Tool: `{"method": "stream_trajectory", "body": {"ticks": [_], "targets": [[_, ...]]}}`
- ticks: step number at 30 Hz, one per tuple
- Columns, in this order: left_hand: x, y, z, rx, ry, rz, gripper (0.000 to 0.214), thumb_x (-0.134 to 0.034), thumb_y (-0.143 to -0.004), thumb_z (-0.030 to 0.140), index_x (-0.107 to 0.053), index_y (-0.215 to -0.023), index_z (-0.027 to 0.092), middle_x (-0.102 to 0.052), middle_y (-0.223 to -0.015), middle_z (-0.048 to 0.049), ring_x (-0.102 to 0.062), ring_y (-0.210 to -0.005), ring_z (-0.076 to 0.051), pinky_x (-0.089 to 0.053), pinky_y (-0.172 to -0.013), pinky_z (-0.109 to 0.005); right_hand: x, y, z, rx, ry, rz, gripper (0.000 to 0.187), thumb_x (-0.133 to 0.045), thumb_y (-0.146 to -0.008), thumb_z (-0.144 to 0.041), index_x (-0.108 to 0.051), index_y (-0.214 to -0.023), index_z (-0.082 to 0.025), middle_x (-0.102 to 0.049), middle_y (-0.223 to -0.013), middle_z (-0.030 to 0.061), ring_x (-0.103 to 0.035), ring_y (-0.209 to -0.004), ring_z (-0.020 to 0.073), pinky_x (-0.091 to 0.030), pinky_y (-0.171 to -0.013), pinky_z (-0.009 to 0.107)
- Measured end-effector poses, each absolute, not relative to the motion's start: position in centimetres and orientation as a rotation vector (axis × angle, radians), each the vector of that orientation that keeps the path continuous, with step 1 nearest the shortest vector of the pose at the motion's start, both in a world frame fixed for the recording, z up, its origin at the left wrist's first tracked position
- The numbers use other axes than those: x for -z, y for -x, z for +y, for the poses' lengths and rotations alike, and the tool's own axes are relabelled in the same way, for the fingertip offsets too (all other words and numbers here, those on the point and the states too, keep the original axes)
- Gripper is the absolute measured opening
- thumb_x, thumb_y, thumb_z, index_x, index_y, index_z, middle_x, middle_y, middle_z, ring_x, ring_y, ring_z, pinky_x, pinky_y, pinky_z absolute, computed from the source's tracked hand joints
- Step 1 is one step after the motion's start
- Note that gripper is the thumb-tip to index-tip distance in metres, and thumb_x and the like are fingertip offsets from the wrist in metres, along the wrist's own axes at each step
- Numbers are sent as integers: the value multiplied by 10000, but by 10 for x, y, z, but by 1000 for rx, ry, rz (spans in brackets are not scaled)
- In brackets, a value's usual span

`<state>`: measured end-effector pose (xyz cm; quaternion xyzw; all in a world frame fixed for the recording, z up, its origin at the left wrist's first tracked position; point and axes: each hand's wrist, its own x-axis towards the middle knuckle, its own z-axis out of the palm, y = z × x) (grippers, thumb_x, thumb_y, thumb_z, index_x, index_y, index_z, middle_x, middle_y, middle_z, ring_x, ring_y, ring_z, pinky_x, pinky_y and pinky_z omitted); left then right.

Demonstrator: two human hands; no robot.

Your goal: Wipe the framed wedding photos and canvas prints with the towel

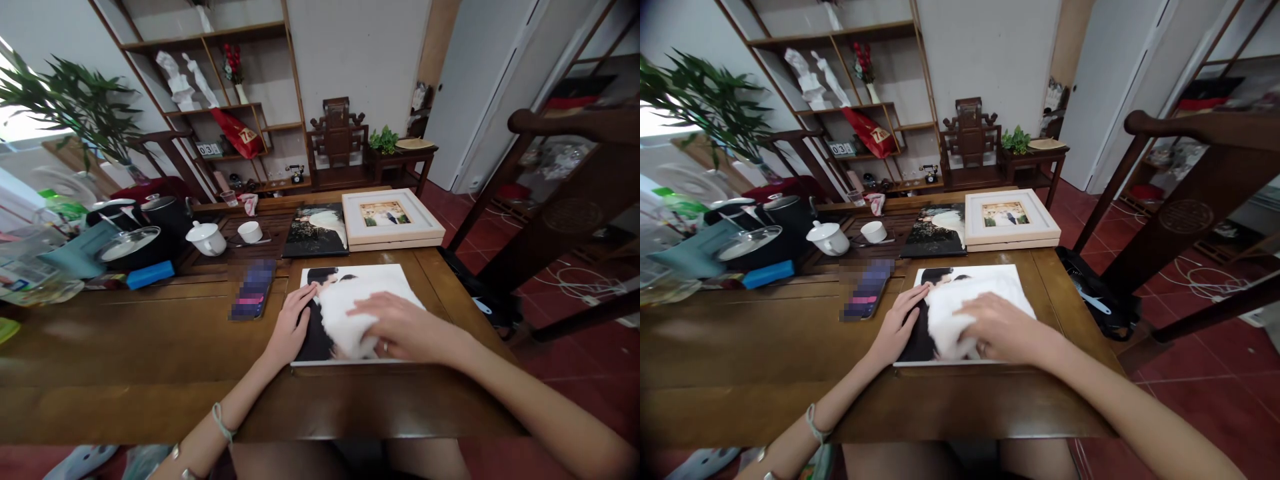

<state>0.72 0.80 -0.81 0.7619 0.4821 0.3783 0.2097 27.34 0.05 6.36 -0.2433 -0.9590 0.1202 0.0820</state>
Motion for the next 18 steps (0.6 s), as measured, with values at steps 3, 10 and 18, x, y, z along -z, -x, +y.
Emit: {"method": "stream_trajectory", "body": {"ticks": [3, 10, 18], "targets": [[8, -8, 7, -1053, -2116, 1333, 404, -383, -948, 207, -550, -1314, 250, -536, -1387, -60, -435, -1307, -218, -307, -1133, -481, -50, -286, 36, -176, 993, -2761, 421, -512, -724, -29, -704, -1034, -239, -553, -1355, 75, -412, -1317, 292, -251, -1091, 551], [9, -7, 8, -1070, -2119, 1320, 409, -386, -946, 200, -545, -1318, 263, -535, -1389, -55, -432, -1312, -215, -308, -1130, -487, -43, -271, 31, 180, 1161, -2852, 430, -541, -756, -98, -655, -1163, -172, -434, -1443, 187, -457, -1253, 407, -517, -809, 464], [9, -5, 9, -1051, -2122, 1305, 417, -392, -939, 191, -540, -1325, 246, -525, -1397, -69, -426, -1315, -227, -318, -1123, -479, -55, -242, -41, -51, 417, -3028, 161, -589, -797, -242, -726, -848, -174, -510, -1370, 187, -510, -1192, 389, -499, -838, 471]]}}
